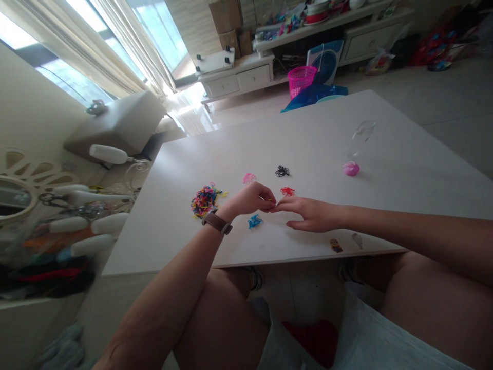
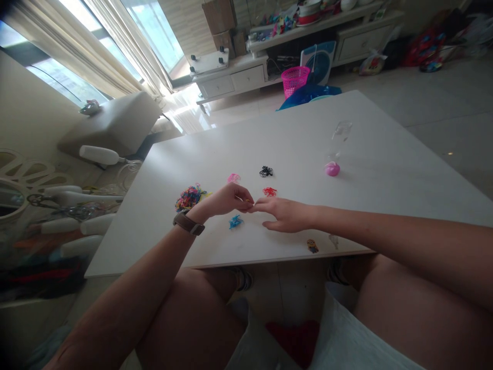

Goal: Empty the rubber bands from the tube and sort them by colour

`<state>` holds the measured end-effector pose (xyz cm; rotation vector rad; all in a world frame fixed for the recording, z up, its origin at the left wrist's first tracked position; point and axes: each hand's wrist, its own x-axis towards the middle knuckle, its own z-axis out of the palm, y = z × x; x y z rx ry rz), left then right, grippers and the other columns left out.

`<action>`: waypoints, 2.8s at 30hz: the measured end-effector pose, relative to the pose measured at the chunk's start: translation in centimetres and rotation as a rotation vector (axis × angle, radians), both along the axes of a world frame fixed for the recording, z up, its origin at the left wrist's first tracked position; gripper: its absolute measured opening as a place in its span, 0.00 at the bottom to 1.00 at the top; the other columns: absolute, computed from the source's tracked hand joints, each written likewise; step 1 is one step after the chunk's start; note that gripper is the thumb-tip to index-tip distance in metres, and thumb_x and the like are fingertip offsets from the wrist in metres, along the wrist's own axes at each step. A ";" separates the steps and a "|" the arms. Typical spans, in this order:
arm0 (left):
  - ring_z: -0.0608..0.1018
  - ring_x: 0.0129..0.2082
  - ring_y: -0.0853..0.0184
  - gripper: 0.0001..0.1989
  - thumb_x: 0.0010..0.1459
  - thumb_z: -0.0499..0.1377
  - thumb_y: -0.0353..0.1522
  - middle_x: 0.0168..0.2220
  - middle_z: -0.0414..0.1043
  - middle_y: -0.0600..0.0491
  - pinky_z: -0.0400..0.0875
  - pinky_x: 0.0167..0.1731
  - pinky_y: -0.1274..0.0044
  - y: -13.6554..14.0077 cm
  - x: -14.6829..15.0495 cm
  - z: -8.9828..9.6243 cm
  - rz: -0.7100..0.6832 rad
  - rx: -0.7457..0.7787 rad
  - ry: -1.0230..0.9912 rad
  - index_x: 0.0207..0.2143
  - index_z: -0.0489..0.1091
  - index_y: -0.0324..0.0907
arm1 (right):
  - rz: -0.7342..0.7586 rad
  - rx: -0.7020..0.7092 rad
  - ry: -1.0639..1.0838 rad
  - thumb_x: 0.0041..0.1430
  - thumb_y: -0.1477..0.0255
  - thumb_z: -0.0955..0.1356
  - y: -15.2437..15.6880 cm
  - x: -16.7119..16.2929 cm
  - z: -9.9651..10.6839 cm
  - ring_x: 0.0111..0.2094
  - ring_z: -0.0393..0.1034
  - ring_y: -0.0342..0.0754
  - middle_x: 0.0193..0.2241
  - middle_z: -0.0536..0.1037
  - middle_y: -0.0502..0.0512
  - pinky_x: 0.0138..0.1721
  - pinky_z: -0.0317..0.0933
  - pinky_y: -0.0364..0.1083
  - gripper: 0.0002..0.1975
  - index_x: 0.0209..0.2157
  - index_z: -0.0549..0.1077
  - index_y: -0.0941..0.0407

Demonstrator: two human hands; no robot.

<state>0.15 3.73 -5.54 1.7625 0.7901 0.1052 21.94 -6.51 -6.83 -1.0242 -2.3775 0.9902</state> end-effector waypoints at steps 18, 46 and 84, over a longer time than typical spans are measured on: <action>0.84 0.30 0.64 0.10 0.51 0.71 0.27 0.27 0.81 0.48 0.80 0.35 0.73 0.4 -0.6 0.4 0.149 -0.110 -0.012 0.33 0.72 0.37 | -0.022 0.038 -0.022 0.61 0.74 0.68 0.0 -0.1 0.5 0.56 0.72 0.55 0.56 0.76 0.59 0.60 0.65 0.55 0.25 0.60 0.72 0.52; 0.81 0.26 0.68 0.10 0.52 0.65 0.33 0.32 0.80 0.49 0.68 0.23 0.81 4.3 -7.2 -1.1 0.508 0.217 0.285 0.37 0.76 0.38 | -0.420 0.014 -0.189 0.54 0.71 0.70 3.3 3.4 -2.1 0.53 0.74 0.58 0.50 0.81 0.60 0.57 0.66 0.54 0.18 0.48 0.79 0.56; 0.77 0.23 0.70 0.07 0.49 0.62 0.26 0.26 0.79 0.54 0.66 0.24 0.81 5.5 -14.2 -5.6 0.717 0.439 0.526 0.32 0.79 0.42 | -0.373 0.086 -0.121 0.58 0.74 0.68 3.1 2.8 -1.1 0.50 0.73 0.56 0.45 0.79 0.60 0.57 0.64 0.55 0.10 0.41 0.79 0.55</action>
